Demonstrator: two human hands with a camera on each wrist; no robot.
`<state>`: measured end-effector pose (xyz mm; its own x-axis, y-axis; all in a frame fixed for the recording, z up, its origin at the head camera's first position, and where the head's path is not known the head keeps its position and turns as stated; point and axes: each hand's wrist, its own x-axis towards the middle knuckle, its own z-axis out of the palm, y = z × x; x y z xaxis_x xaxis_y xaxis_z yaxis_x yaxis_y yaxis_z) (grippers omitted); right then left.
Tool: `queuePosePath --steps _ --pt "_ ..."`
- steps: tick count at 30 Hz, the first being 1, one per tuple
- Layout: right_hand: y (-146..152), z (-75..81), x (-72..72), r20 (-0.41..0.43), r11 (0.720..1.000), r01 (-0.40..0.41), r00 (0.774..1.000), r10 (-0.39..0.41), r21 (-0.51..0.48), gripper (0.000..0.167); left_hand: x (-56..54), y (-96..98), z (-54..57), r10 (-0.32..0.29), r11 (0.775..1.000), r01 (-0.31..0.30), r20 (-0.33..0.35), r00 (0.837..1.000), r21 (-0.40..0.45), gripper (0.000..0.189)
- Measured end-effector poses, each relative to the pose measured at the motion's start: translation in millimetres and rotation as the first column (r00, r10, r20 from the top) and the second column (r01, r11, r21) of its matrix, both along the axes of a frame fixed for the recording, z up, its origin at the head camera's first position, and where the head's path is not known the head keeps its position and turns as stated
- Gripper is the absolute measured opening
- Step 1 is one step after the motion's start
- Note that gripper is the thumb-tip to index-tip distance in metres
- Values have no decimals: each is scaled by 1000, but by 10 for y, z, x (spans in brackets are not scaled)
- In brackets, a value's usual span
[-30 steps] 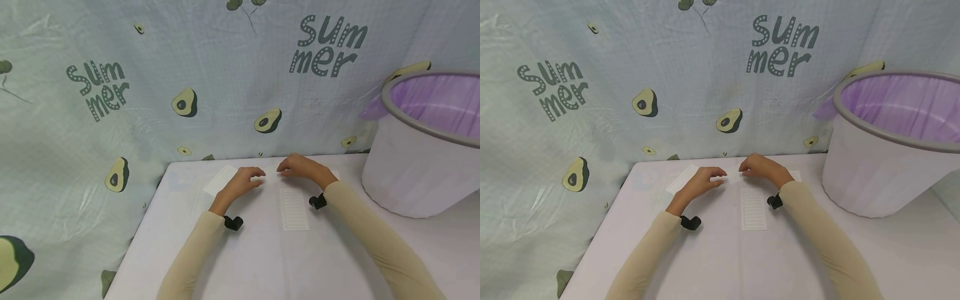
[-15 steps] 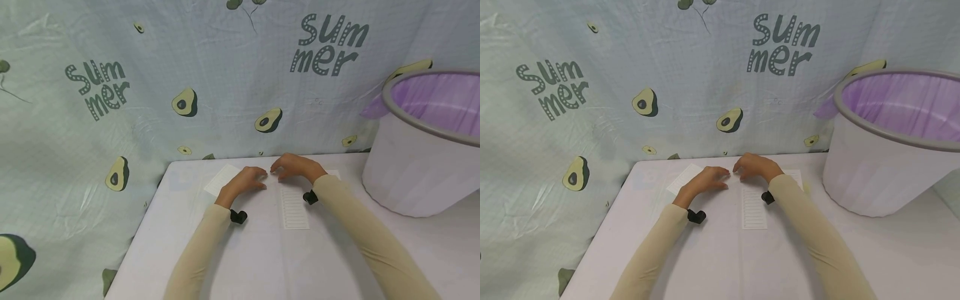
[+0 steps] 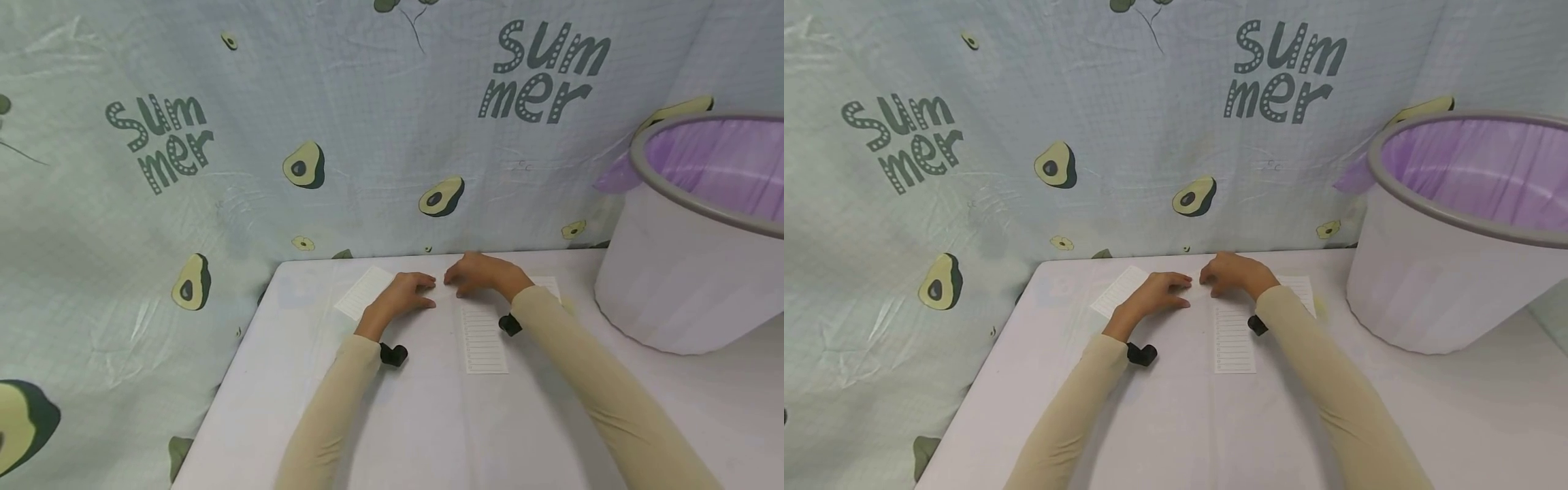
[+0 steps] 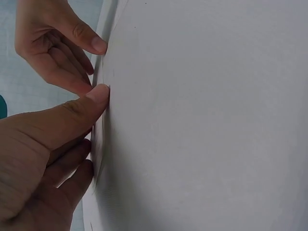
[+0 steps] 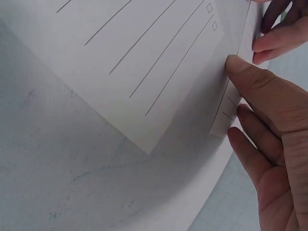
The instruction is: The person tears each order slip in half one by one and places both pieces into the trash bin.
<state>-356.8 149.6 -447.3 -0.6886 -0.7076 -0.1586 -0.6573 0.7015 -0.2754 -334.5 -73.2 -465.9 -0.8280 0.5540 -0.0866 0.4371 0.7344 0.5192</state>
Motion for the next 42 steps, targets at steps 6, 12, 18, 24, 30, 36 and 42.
queuePosePath --steps 6,12,18,24,30,36,42 --pt "12 13 -12 23 1000 29 999 -29 -2 40 -7 23 36 -12 1000 12 -22 1000 -3 46" --pt "24 31 -25 5 1000 11 1000 -11 -20 39 -25 47 36 -7 1000 7 -49 999 -1 43" --pt "29 69 -24 -61 999 -44 997 43 -15 32 -6 89 78 4 1000 -6 -97 995 -23 38" --pt "18 76 -12 -94 999 -48 994 50 20 28 8 125 89 10 999 -15 -107 994 -47 34" --pt "47 43 31 -114 995 -98 989 96 -17 13 36 167 82 31 998 -35 -90 995 -45 30" --pt "137 -1 96 -64 987 -63 997 54 -148 11 104 203 56 -12 999 5 -156 988 -45 27" --pt "176 15 200 -41 956 -44 999 34 -288 10 217 157 13 35 994 -7 -263 964 106 16"
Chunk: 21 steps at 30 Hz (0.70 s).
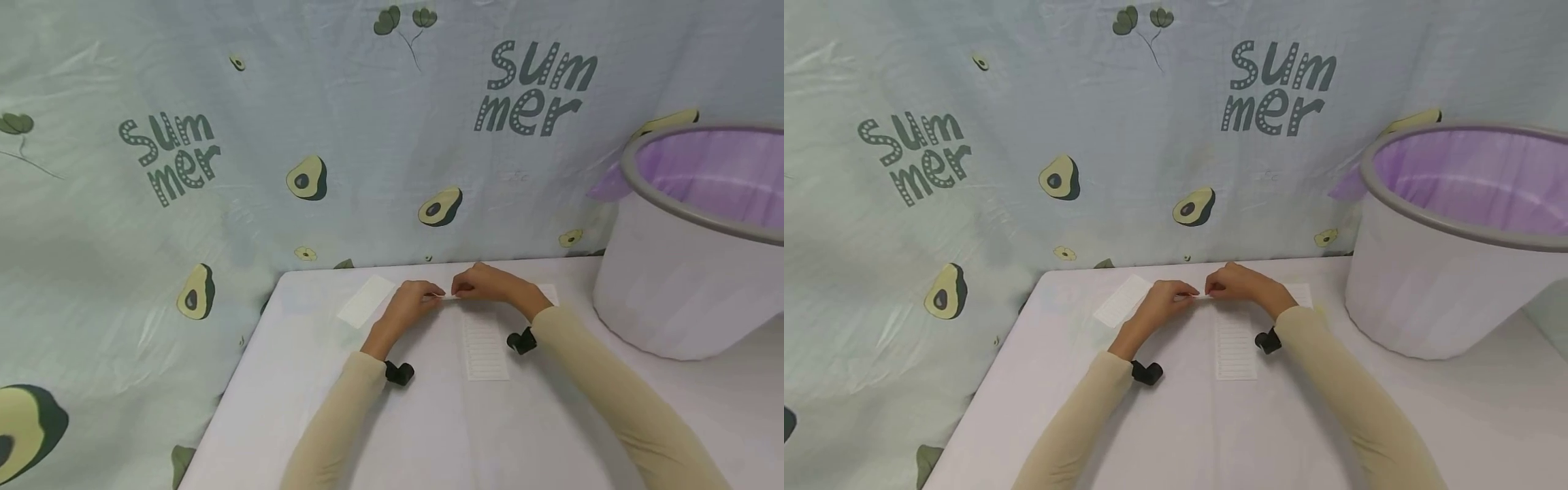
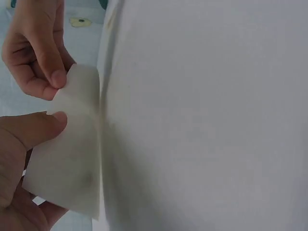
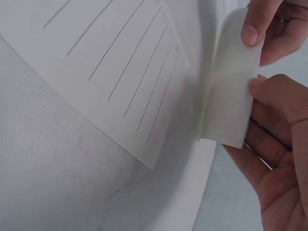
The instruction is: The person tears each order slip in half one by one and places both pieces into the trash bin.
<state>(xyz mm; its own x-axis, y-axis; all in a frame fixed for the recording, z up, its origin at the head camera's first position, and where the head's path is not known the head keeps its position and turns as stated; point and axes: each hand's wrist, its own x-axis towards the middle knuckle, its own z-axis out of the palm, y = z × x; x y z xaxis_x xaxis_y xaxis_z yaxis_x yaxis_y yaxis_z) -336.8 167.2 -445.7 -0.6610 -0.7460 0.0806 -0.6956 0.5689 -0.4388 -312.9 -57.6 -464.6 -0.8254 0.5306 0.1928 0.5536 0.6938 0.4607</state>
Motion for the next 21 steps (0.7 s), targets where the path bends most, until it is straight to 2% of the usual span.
queuePosePath --steps 4,8,13,21 --pt "43 8 76 -47 995 46 998 -51 -86 11 47 19 -20 -21 990 24 -27 999 142 16" --pt "92 57 153 -28 986 105 994 -110 -132 13 78 80 -3 2 971 13 -62 998 241 16" --pt "116 105 234 -32 972 138 989 -146 -189 14 107 147 56 42 943 -17 -69 997 332 15" --pt "147 205 372 -124 932 202 961 -248 -302 12 154 212 163 23 884 21 -88 996 467 15"
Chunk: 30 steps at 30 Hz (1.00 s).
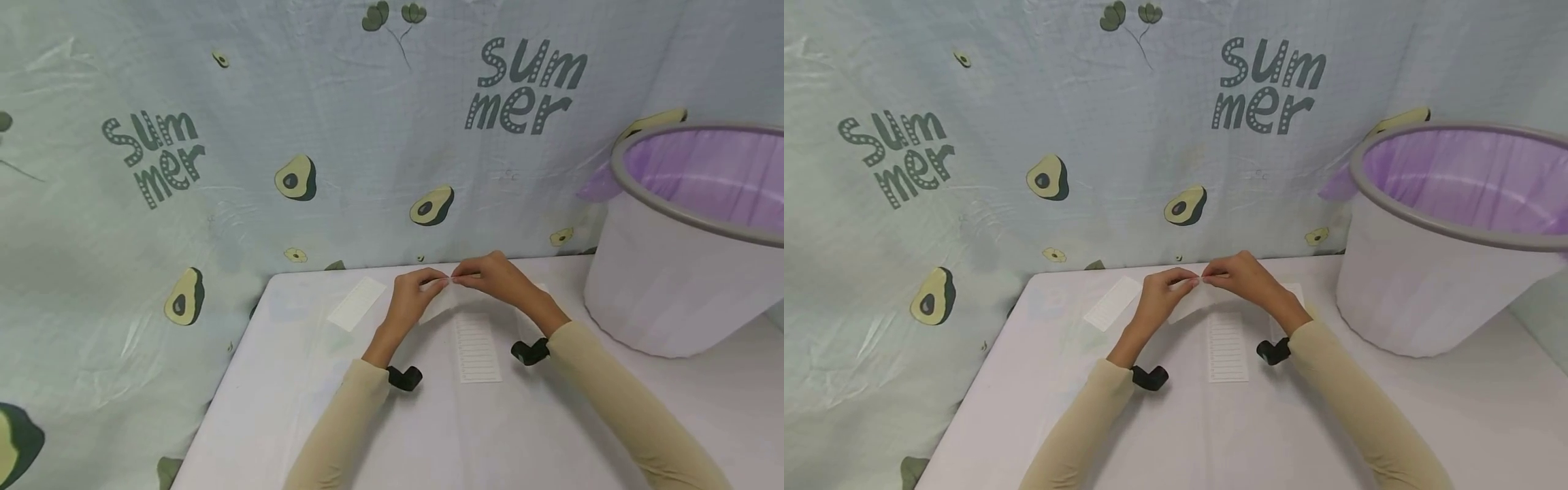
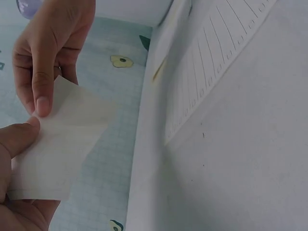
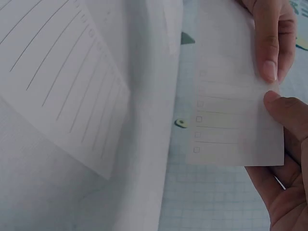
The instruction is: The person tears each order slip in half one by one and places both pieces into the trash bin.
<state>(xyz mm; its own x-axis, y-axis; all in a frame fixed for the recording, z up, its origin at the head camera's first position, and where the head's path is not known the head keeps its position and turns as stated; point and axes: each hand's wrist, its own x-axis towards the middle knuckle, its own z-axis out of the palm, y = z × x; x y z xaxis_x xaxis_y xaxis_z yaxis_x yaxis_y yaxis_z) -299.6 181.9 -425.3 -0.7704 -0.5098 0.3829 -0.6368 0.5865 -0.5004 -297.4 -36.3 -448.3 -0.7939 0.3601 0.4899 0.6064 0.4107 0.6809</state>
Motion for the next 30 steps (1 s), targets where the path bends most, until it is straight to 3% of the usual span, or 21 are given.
queuePosePath --steps 9,14,17,22,30 --pt "74 160 116 -131 998 -27 991 19 -64 10 107 46 131 -60 983 55 21 998 175 18" --pt "115 217 199 -229 990 -61 973 30 -127 14 190 81 206 -74 964 65 24 997 257 16" --pt "136 257 259 -275 983 -80 961 33 -162 18 237 99 248 -72 957 68 3 997 283 15" --pt "192 310 358 -283 978 -75 959 18 -194 22 304 126 325 -87 948 89 -21 996 305 15" --pt "274 358 485 -365 981 -86 931 17 -174 28 403 161 436 -136 944 138 -27 990 301 14"
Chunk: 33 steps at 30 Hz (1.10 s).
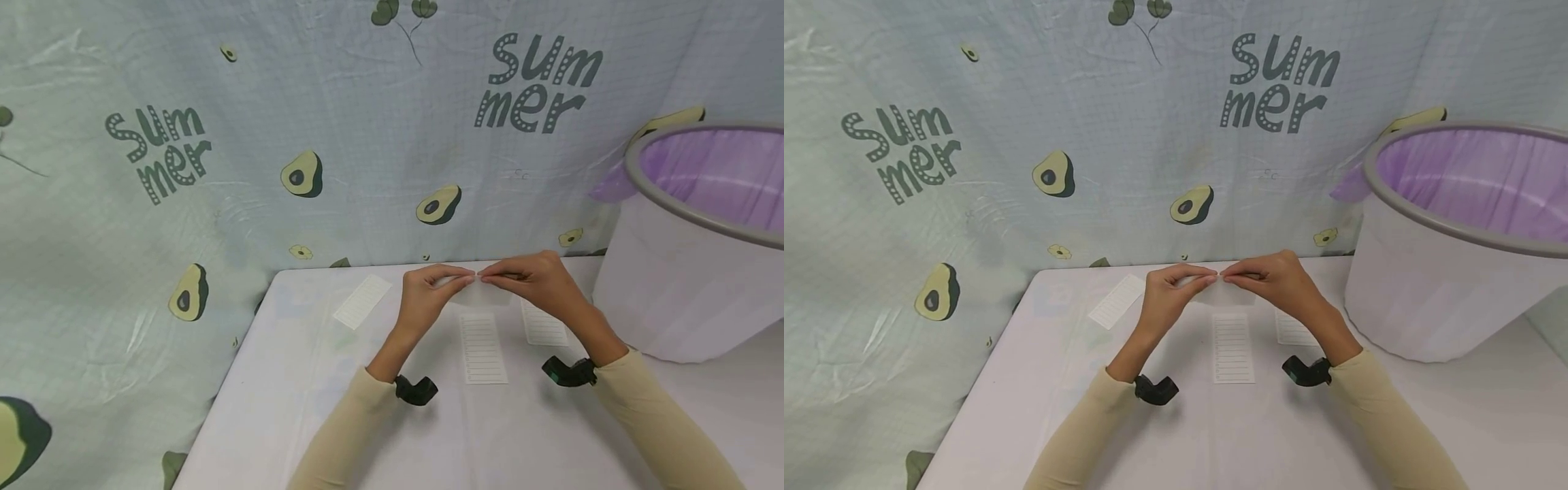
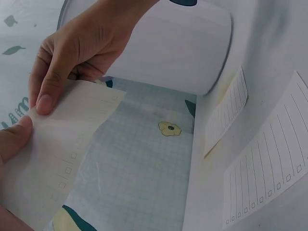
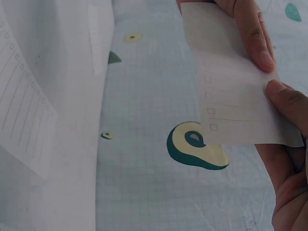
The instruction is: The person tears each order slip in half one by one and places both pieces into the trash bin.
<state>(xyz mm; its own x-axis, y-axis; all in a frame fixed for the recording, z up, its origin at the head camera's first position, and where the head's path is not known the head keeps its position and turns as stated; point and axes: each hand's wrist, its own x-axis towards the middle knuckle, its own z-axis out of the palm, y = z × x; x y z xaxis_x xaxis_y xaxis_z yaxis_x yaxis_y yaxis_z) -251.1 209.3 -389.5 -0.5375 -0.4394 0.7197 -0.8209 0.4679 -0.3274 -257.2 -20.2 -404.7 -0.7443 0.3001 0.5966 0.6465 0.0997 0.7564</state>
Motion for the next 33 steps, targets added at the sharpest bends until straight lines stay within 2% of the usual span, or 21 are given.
queuePosePath --steps 9,19,29,33 --pt "97 36 117 -1 1000 9 1000 -9 20 29 74 58 55 -57 998 57 0 998 -17 13" --pt "206 155 228 -77 999 11 997 -8 35 35 109 122 104 -110 993 108 -45 993 -44 15" --pt "231 257 329 -24 996 62 998 -61 69 31 108 238 108 -121 993 121 -55 991 1 15" --pt "216 282 359 -30 995 88 996 -86 56 28 113 298 104 -123 992 124 -64 990 15 15"
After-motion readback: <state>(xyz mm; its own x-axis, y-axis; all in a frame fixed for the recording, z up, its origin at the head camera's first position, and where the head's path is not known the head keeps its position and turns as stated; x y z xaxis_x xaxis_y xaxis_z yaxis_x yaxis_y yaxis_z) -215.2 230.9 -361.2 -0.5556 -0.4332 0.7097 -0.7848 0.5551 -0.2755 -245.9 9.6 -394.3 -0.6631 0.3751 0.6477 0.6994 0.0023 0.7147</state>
